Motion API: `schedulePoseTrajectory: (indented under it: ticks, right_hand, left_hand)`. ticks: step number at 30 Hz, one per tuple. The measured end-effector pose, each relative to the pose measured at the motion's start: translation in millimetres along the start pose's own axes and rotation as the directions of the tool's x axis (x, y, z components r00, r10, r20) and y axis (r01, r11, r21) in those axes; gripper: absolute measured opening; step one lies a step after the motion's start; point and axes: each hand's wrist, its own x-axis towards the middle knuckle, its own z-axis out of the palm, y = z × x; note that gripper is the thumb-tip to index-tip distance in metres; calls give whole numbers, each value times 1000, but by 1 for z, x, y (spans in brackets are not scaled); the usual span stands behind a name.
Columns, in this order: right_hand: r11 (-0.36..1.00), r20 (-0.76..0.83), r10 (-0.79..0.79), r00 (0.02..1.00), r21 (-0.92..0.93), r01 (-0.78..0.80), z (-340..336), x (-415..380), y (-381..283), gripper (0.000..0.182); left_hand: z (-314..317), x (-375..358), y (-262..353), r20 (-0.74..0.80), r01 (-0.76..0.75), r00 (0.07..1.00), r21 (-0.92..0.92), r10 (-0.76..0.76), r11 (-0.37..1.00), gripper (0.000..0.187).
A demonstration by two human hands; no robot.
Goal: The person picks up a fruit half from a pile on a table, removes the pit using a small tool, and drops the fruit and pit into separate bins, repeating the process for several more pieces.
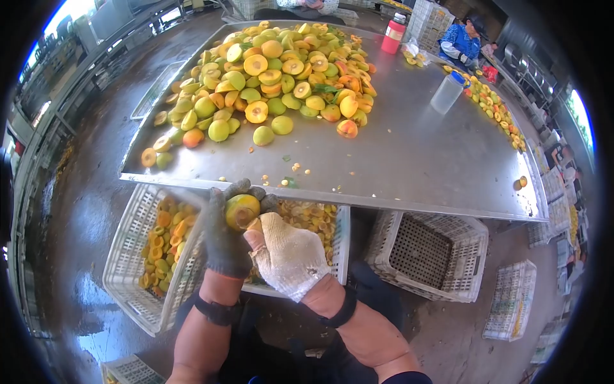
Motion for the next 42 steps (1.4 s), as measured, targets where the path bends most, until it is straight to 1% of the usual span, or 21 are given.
schedulePoseTrajectory:
  ticks: [3, 6, 10, 12, 17, 18, 20, 22, 23, 24, 25, 26, 27, 29, 31, 32, 34, 35, 37, 40, 42]
  right_hand:
    - [1000, -10, 25, 1000, 13, -25, 3, 1, -5, 20]
    - [999, -19, 35, 999, 29, -34, 7, 0, -4, 20]
    - [989, 14, 149, 989, 7, -149, 17, -1, -8, 17]
    - [989, 45, 143, 989, -40, -142, 18, -2, -9, 23]
    - [992, 142, 44, 989, -125, -27, 17, -4, -10, 29]
    - [988, 194, 14, 981, -151, 16, 16, -4, -5, 29]
    - [984, 302, -33, 953, -157, 84, 8, 1, 0, 30]
    - [986, 413, -67, 908, -114, 124, -6, 7, 2, 31]
    - [974, 505, -106, 857, -122, 193, -9, 10, 7, 31]
    - [984, 566, -60, 822, -107, 145, -12, 15, 9, 33]
    - [995, 574, -15, 819, -76, 72, -14, 19, 12, 36]
    - [999, 580, 26, 814, -46, 1, -17, 21, 14, 38]
    - [987, 568, 64, 821, 83, -134, -17, 20, 17, 39]
    - [863, 559, 138, 818, 336, -376, -15, 17, 24, 41]
    - [767, 572, 150, 806, 447, -460, -13, 16, 19, 42]
    - [709, 583, 155, 797, 497, -501, -13, 14, 16, 43]
    - [891, 574, 120, 810, 297, -342, -17, 17, 12, 40]
    - [952, 572, 98, 814, 185, -245, -19, 18, 11, 39]
    - [979, 544, 34, 839, 153, -138, -15, 15, 13, 37]
    - [993, 532, 7, 846, 96, -69, -12, 12, 14, 35]
    - [996, 526, 17, 850, 64, -59, -10, 10, 13, 35]
  left_hand:
    - [4, -3, 1, -15, 7, 1000, -4, -7, 1000, 60]
    - [5, -2, 5, -40, 108, 992, -169, -116, 980, 55]
    - [1, -2, -5, -75, 55, 995, -140, -66, 989, 48]
    - [-8, 0, -7, -76, 103, 990, -190, -120, 976, 46]
    - [-22, 0, -10, -6, -79, 997, 173, 81, 982, 40]
    - [-28, 1, -10, 81, -161, 986, 293, 143, 942, 36]
    - [-46, 5, -6, 315, -383, 916, 495, 249, 780, 31]
    - [-47, 8, 10, 534, -540, 824, 640, 190, 547, 30]
    - [-32, 8, 36, 589, -567, 802, 700, 99, 433, 31]
    - [-24, 6, 49, 629, -597, 777, 738, -2, 313, 32]
    - [-22, 5, 47, 589, -560, 808, 774, -11, 297, 30]
    - [-26, 6, 38, 579, -550, 813, 737, 52, 392, 28]
    - [-30, 10, 28, 565, -545, 817, 688, 117, 479, 25]
    - [-33, 7, 18, 505, -556, 825, 650, 251, 518, 22]
    - [-14, -7, 24, 424, -573, 814, 695, 397, 434, 20]
    - [-14, -8, 26, 470, -598, 792, 725, 389, 341, 19]
    - [-21, -12, 30, 553, -628, 756, 764, 350, 147, 18]
    - [-27, -11, 25, 524, -611, 781, 755, 340, 239, 20]
    - [-38, -4, 11, 472, -565, 824, 714, 313, 413, 24]
    - [-24, -7, 30, 585, -677, 728, 698, 357, 234, 28]
    - [-24, -3, 31, 570, -617, 787, 721, 237, 315, 28]
